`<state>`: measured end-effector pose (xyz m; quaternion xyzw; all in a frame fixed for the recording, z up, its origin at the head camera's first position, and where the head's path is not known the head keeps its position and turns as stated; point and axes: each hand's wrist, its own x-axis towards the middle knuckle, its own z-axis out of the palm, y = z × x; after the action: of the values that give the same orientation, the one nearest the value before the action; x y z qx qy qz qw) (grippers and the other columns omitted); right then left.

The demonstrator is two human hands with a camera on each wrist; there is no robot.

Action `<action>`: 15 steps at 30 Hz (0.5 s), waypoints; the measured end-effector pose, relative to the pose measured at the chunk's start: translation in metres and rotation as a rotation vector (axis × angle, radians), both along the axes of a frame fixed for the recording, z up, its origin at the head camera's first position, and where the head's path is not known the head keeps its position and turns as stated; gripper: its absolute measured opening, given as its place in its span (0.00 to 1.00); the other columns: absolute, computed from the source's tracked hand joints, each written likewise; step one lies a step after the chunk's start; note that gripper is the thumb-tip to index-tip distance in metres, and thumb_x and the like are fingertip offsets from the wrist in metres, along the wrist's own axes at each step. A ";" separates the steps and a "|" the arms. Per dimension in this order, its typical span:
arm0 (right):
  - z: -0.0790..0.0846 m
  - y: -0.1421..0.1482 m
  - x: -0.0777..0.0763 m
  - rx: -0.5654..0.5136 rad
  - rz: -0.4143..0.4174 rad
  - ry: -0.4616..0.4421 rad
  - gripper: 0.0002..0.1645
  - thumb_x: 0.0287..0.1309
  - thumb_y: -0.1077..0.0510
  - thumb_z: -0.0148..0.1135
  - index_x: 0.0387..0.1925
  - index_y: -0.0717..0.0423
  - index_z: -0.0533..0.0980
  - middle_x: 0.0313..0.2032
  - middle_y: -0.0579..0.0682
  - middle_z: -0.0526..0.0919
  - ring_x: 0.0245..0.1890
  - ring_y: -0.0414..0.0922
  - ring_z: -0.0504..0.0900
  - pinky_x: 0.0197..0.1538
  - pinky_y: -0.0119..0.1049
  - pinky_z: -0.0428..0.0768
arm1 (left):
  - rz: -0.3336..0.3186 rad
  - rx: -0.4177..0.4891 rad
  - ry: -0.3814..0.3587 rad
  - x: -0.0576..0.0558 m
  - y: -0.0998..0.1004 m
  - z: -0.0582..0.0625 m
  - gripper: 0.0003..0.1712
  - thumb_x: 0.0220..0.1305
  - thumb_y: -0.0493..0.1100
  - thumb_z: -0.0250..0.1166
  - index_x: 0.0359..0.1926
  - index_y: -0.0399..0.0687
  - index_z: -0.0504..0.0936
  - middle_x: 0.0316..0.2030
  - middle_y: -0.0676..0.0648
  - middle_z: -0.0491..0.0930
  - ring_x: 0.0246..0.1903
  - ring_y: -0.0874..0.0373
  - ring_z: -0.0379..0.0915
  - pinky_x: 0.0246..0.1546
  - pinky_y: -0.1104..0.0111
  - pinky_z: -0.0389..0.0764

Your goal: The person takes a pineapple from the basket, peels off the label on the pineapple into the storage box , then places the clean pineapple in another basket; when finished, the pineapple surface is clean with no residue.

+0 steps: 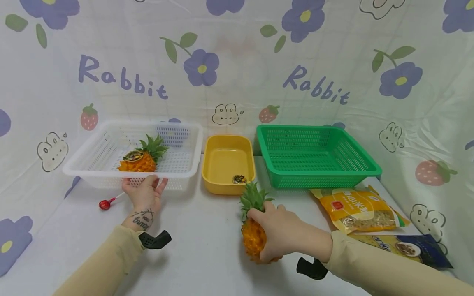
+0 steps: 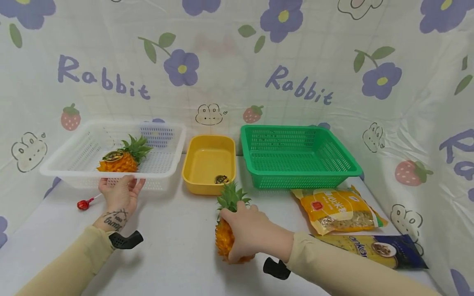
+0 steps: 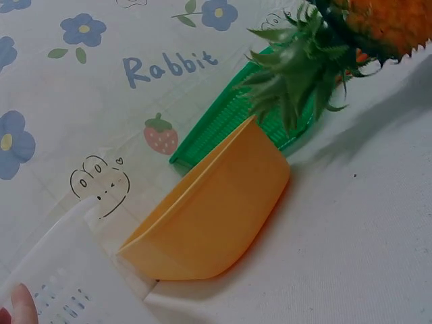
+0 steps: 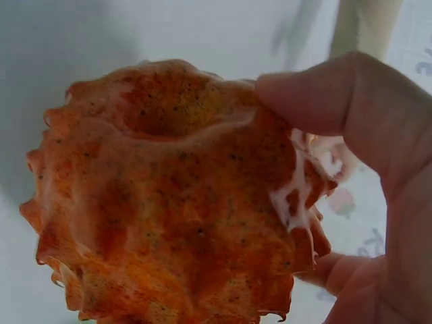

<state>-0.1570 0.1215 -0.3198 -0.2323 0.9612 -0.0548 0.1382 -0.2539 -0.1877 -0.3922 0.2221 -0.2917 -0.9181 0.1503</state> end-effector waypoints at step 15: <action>0.088 0.013 -0.025 -0.054 0.050 0.139 0.43 0.26 0.45 0.72 0.51 0.33 0.64 0.49 0.53 0.61 0.40 0.51 0.64 0.29 0.39 0.72 | 0.008 0.013 0.001 0.000 0.000 0.001 0.53 0.48 0.23 0.58 0.56 0.80 0.41 0.60 0.52 0.46 0.50 0.48 0.63 0.39 0.56 0.75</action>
<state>-0.1820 0.1346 -0.2314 -0.2631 0.9605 -0.0609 0.0663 -0.2541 -0.1875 -0.3912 0.2238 -0.2851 -0.9195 0.1525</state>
